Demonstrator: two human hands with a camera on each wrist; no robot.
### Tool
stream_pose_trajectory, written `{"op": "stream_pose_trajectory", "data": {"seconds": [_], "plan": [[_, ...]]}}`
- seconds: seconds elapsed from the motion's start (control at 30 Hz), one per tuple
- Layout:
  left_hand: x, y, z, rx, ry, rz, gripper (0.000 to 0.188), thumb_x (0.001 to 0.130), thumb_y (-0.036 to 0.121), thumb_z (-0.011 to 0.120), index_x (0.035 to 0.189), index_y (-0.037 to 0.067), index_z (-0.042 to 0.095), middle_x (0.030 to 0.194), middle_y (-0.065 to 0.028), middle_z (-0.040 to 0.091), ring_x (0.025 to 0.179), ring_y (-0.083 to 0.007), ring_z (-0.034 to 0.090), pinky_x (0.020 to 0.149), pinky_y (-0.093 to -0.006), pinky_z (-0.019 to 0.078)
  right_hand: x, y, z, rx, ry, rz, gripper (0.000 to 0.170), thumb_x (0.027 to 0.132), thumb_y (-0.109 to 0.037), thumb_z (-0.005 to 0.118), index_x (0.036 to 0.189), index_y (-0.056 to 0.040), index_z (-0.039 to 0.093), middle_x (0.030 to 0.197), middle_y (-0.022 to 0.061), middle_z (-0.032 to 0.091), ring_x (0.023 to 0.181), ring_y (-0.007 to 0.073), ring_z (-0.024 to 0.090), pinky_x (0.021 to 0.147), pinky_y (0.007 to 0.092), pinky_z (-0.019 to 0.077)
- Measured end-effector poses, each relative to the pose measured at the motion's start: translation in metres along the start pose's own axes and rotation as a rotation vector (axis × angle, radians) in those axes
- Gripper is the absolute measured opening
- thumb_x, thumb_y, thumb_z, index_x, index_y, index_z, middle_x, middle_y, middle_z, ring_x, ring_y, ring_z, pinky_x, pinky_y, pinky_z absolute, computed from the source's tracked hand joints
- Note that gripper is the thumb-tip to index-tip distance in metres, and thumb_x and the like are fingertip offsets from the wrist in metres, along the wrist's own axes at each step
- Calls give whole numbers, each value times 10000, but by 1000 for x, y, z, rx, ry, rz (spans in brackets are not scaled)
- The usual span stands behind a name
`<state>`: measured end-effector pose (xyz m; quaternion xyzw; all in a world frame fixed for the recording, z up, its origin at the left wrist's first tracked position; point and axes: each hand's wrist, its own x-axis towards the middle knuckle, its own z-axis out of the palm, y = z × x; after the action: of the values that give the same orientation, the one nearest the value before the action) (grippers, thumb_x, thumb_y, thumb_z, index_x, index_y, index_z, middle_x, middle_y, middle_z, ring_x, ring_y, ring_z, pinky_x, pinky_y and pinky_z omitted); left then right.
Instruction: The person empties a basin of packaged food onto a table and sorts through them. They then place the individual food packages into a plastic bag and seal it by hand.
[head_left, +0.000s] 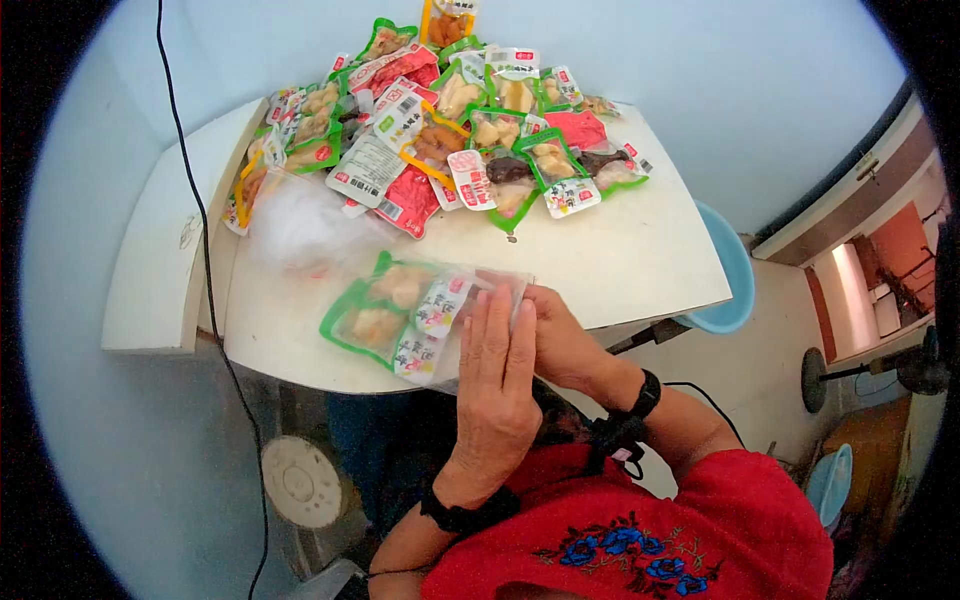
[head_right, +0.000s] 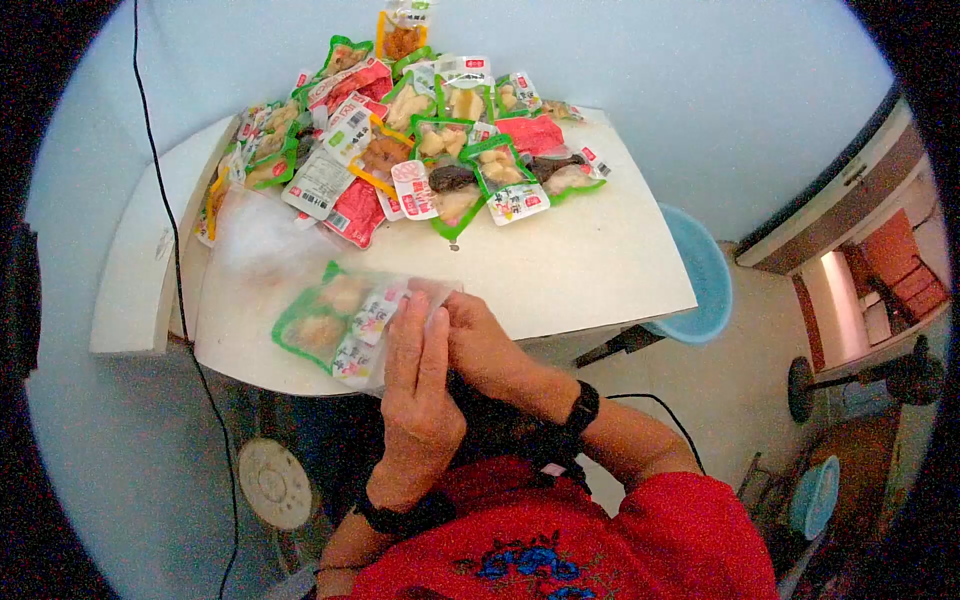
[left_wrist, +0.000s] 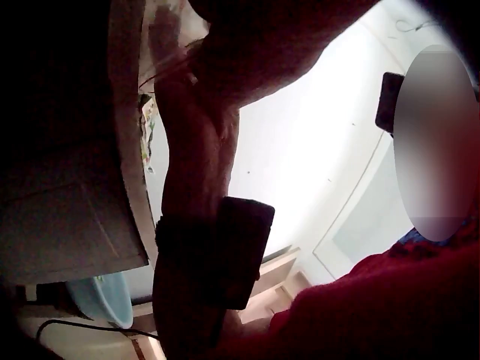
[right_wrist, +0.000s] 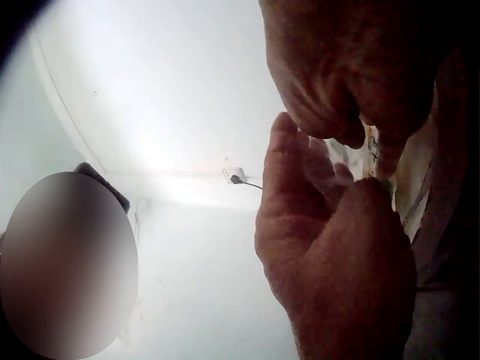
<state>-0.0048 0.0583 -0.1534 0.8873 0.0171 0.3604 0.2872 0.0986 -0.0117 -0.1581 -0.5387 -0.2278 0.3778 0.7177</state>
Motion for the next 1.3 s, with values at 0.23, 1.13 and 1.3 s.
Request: {"op": "stream_pose_trajectory", "data": {"seconds": [0.23,1.13,1.3], "plan": [[1,0,-4,16,-18,-10,614,738,-133,476,1345,-43,475,1446,-267,400,1340,-454,385,1117,-511,315,4,-1,11,32,2,0,304,969,-103,507,1247,-1,572,1144,95,648,1034,168,601,904,302,501],[-10,1,-12,191,-60,-15,420,771,-77,516,1175,-15,610,1365,-253,495,1296,-468,430,1083,-531,356,95,-105,-291,-1077,680,96,427,759,-225,768,989,112,642,962,251,671,817,311,696,626,390,571],[-9,1,-13,179,-47,-25,458,791,-87,489,1243,-58,555,1364,-248,498,1301,-447,433,1094,-518,348,63,-120,-272,-619,666,83,266,768,-48,708,956,111,605,891,214,650,697,286,691,528,364,598]]}}
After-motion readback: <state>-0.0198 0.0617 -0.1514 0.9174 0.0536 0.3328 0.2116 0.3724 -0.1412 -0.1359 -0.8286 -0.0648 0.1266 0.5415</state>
